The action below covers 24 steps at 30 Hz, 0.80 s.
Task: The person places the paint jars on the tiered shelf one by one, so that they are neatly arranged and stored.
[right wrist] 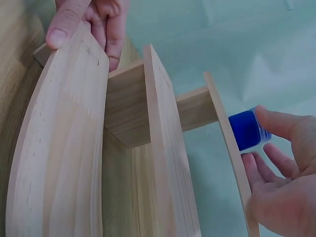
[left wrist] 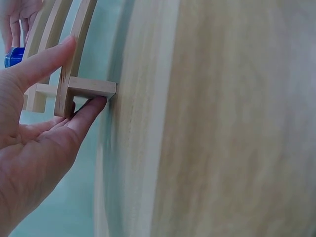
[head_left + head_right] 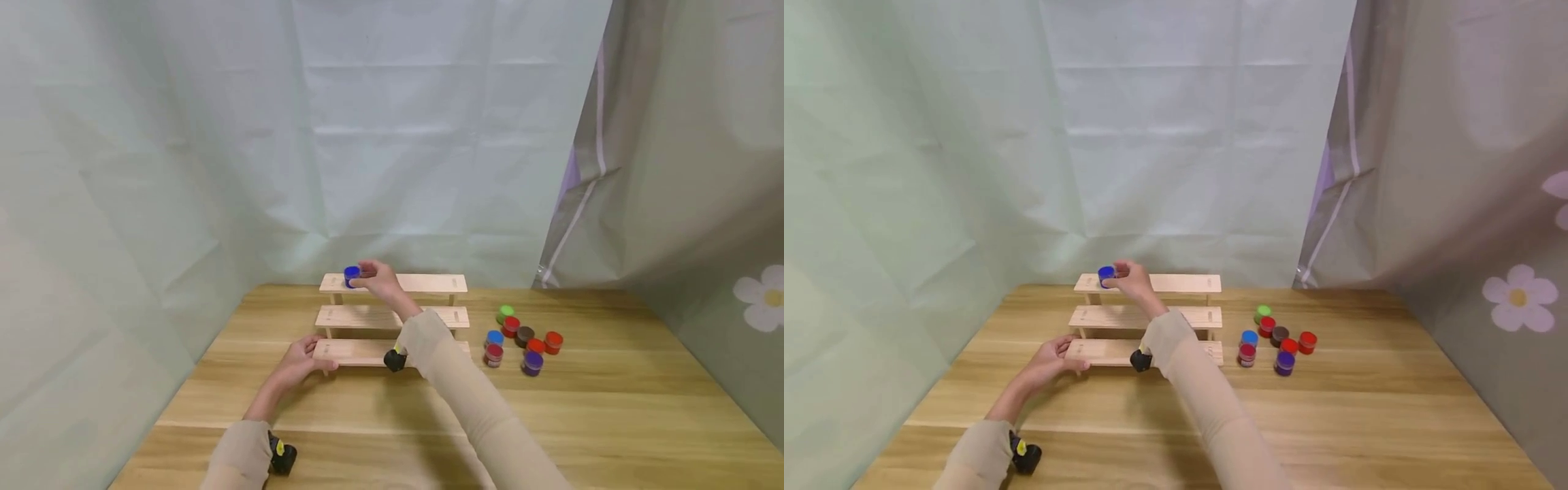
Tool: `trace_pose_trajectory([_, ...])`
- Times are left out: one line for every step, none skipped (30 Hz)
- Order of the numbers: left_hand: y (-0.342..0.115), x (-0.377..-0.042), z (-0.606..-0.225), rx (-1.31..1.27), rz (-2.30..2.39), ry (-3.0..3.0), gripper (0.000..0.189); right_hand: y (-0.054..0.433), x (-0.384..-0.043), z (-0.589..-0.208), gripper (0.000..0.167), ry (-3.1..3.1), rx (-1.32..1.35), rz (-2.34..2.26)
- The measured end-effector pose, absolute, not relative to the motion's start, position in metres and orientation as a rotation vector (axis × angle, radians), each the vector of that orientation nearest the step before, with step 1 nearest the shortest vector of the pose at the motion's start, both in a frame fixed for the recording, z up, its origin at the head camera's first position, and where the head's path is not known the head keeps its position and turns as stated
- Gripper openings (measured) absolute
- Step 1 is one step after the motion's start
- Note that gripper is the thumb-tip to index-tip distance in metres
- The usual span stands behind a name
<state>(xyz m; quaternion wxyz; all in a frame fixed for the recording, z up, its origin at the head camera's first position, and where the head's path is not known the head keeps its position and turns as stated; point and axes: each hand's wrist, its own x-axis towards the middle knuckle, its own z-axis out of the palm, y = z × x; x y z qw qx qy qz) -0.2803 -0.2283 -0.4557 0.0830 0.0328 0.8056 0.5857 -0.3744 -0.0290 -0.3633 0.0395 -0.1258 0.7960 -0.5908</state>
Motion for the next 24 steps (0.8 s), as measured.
trace_pose_trajectory([-0.229, -0.280, -0.455, 0.101, 1.741, 2.410, 0.087, -0.027, -0.374, -0.362, 0.053, 2.428, -0.394, -1.813])
trace_pose_trajectory([-0.229, -0.281, -0.454, 0.103, 1.736, 2.416, 0.086, -0.025, -0.373, -0.360, 0.054, 2.414, -0.403, -1.821])
trace_pose_trajectory([-0.229, -0.281, -0.454, 0.105, 1.729, 2.421, 0.086, -0.022, -0.372, -0.358, 0.054, 2.398, -0.408, -1.830])
trace_pose_trajectory([-0.229, -0.281, -0.454, 0.107, 1.723, 2.427, 0.086, -0.019, -0.372, -0.357, 0.055, 2.382, -0.412, -1.840])
trace_pose_trajectory([-0.229, -0.281, -0.455, 0.108, 1.720, 2.430, 0.085, -0.016, -0.372, -0.355, 0.055, 2.362, -0.410, -1.854])
trace_pose_trajectory([-0.229, -0.281, -0.455, 0.108, 1.718, 2.435, 0.085, -0.014, -0.371, -0.354, 0.055, 2.334, -0.402, -1.874])
trace_pose_trajectory([-0.229, -0.282, -0.455, 0.109, 1.711, 2.437, 0.085, -0.011, -0.370, -0.352, 0.055, 2.300, -0.390, -1.900])
trace_pose_trajectory([-0.229, -0.281, -0.455, 0.106, 1.711, 2.435, 0.085, -0.009, -0.369, -0.350, 0.055, 2.277, -0.380, -1.913])
trace_pose_trajectory([-0.229, -0.281, -0.455, 0.104, 1.710, 2.434, 0.085, -0.006, -0.368, -0.347, 0.055, 2.253, -0.369, -1.926])
trace_pose_trajectory([-0.229, -0.281, -0.455, 0.101, 1.711, 2.431, 0.085, -0.004, -0.366, -0.345, 0.054, 2.229, -0.362, -1.937])
trace_pose_trajectory([-0.229, -0.281, -0.455, 0.102, 1.712, 2.427, 0.085, -0.002, -0.364, -0.342, 0.054, 2.213, -0.358, -1.941])
trace_pose_trajectory([-0.228, -0.282, -0.455, 0.103, 1.714, 2.421, 0.086, 0.001, -0.362, -0.339, 0.054, 2.202, -0.355, -1.942])
trace_pose_trajectory([-0.228, -0.282, -0.454, 0.105, 1.712, 2.419, 0.087, 0.004, -0.359, -0.335, 0.053, 2.202, -0.359, -1.941])
trace_pose_trajectory([-0.228, -0.283, -0.454, 0.107, 1.712, 2.418, 0.087, 0.007, -0.357, -0.332, 0.053, 2.204, -0.365, -1.939])
trace_pose_trajectory([-0.228, -0.283, -0.454, 0.113, 1.710, 2.418, 0.088, 0.010, -0.355, -0.330, 0.052, 2.205, -0.372, -1.940])
trace_pose_trajectory([-0.228, -0.284, -0.454, 0.118, 1.704, 2.419, 0.088, 0.014, -0.353, -0.327, 0.051, 2.212, -0.380, -1.937])
trace_pose_trajectory([-0.229, -0.285, -0.453, 0.122, 1.698, 2.422, 0.088, 0.017, -0.351, -0.325, 0.051, 2.218, -0.387, -1.939])
trace_pose_trajectory([-0.229, -0.285, -0.453, 0.122, 1.694, 2.424, 0.088, 0.021, -0.349, -0.323, 0.051, 2.220, -0.394, -1.944])
trace_pose_trajectory([-0.229, -0.286, -0.453, 0.122, 1.684, 2.433, 0.088, 0.024, -0.347, -0.320, 0.051, 2.221, -0.401, -1.950])
trace_pose_trajectory([-0.230, -0.287, -0.453, 0.123, 1.677, 2.440, 0.088, 0.028, -0.346, -0.319, 0.050, 2.212, -0.404, -1.962])
trace_pose_trajectory([-0.230, -0.288, -0.453, 0.123, 1.668, 2.447, 0.087, 0.032, -0.344, -0.317, 0.051, 2.211, -0.409, -1.970])
trace_pose_trajectory([-0.231, -0.289, -0.453, 0.124, 1.659, 2.454, 0.086, 0.035, -0.343, -0.315, 0.051, 2.212, -0.417, -1.977])
trace_pose_trajectory([-0.232, -0.289, -0.453, 0.125, 1.654, 2.460, 0.086, 0.039, -0.341, -0.313, 0.051, 2.208, -0.422, -1.990])
trace_pose_trajectory([-0.232, -0.290, -0.453, 0.126, 1.651, 2.464, 0.086, 0.043, -0.339, -0.312, 0.051, 2.211, -0.431, -1.997])
